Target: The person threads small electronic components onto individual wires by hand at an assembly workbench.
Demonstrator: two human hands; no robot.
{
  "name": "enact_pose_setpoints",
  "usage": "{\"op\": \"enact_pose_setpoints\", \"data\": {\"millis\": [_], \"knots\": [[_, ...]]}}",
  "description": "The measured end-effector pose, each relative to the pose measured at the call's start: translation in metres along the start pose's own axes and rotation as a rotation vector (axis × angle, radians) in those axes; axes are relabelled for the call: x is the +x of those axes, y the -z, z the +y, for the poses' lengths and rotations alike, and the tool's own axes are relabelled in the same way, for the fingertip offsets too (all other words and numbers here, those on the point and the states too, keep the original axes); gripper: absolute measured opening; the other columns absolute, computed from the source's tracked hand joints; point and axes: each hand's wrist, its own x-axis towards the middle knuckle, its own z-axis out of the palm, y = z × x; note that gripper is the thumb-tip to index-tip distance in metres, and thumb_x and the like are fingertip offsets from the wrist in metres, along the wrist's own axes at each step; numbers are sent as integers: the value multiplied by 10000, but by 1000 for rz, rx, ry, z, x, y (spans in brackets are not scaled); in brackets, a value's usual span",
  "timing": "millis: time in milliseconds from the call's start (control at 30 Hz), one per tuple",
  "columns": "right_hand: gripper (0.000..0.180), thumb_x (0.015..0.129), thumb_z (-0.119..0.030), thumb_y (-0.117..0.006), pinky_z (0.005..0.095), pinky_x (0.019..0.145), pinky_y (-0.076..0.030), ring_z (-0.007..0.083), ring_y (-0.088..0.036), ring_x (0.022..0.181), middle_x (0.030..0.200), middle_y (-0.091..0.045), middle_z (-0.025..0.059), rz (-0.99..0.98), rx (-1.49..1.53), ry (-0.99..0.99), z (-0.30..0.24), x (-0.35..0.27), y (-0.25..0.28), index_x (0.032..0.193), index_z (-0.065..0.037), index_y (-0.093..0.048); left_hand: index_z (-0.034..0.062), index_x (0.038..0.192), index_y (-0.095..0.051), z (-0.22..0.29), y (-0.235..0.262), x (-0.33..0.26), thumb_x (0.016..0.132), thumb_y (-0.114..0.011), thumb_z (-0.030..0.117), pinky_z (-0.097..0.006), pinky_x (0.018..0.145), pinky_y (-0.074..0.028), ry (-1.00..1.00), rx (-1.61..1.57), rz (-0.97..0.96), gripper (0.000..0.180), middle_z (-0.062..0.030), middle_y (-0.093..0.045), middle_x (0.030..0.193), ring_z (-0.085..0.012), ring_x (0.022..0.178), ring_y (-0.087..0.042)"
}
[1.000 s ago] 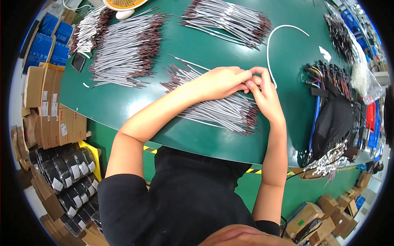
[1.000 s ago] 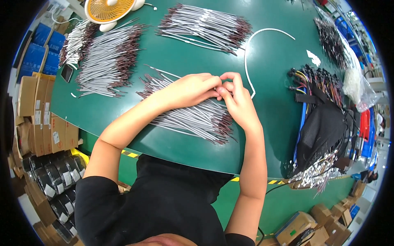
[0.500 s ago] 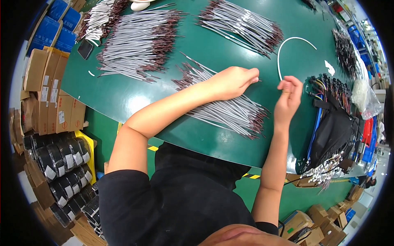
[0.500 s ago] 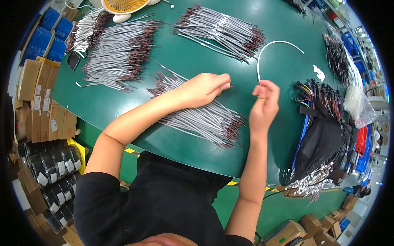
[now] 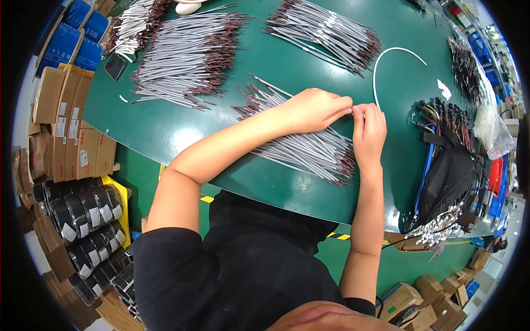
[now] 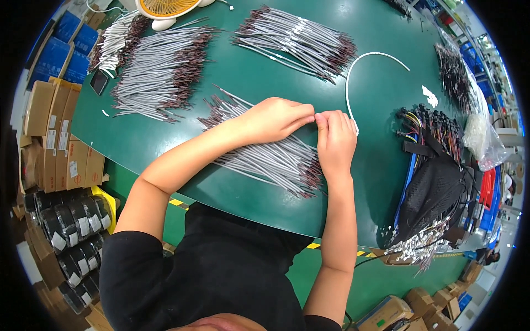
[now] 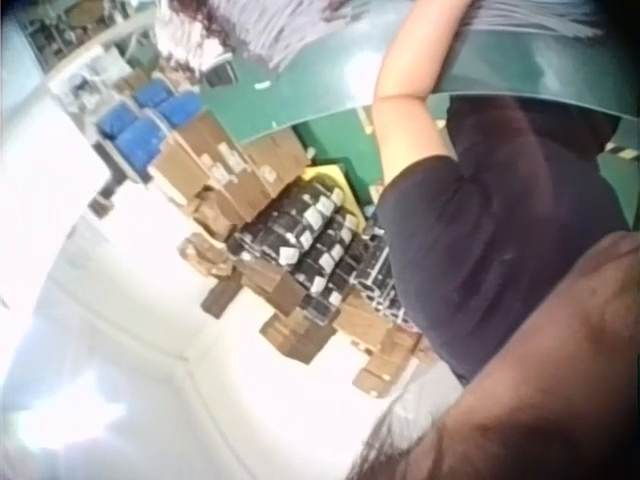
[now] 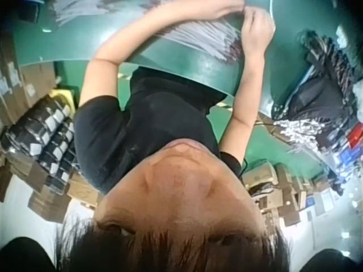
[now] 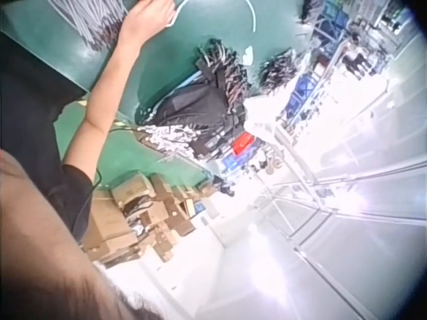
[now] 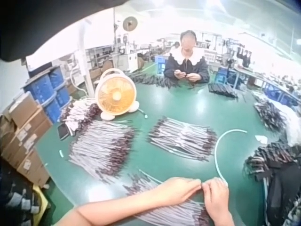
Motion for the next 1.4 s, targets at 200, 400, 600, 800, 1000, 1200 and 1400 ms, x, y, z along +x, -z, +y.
{"op": "enact_pose_setpoints", "data": {"millis": [200, 400, 600, 800, 1000, 1200, 1400], "knots": [[215, 1039, -196, -633, 420, 741, -437, 317, -574, 782, 844, -622, 99, 22, -36, 33, 3, -1, 2, 902, -31, -611, 56, 964, -591, -6, 1, 0, 1037, -627, 257, -477, 650, -515, 35, -12, -44, 217, -161, -665, 853, -410, 769, -652], [219, 1054, -193, -620, 418, 778, -457, 318, -597, 811, 872, -644, 108, 126, -42, -247, 19, 1, 7, 919, -20, -619, 101, 961, -613, -26, 33, 0, 997, -665, 266, -448, 656, -527, -65, 221, 59, 177, -104, -646, 848, -351, 783, -669], [232, 1088, -210, -579, 421, 774, -483, 270, -637, 852, 894, -669, 121, 55, -90, -193, 34, -2, 5, 1004, 0, -633, 143, 935, -643, -56, 45, -2, 967, -688, 297, -405, 752, -526, -4, 415, 92, 164, -26, -641, 845, -253, 852, -634], [255, 1096, -234, -576, 362, 682, -443, 182, -560, 744, 843, -620, 71, 107, 1, -246, 33, -2, 0, 1188, -5, -637, 145, 1001, -665, -64, 43, -1, 949, -714, 299, -416, 921, -480, 115, 438, 65, 170, -32, -647, 946, -262, 983, -621], [264, 1090, -205, -549, 363, 731, -433, 202, -536, 805, 889, -599, 89, 76, 78, -385, 29, -1, 5, 1239, 1, -618, 126, 1236, -664, -51, 44, -2, 919, -767, 226, -415, 1004, -474, 139, 415, 114, 348, -103, -612, 1232, -320, 1164, -581], [225, 1053, -106, -490, 412, 836, -475, 282, -589, 888, 942, -633, 136, 89, 191, -436, 26, 1, 7, 1195, 38, -588, 71, 1264, -666, -45, 17, -8, 966, -718, 244, -424, 1048, -473, -30, 407, 208, 349, -118, -606, 1281, -343, 1198, -572], [157, 1052, -79, -472, 399, 838, -461, 267, -566, 903, 927, -607, 131, 124, 302, -484, 24, -2, 8, 1120, 40, -550, 50, 1140, -676, 2, 7, -3, 948, -728, 251, -430, 937, -516, -42, -30, -226, 284, -128, -633, 1083, -331, 1046, -619]]}}
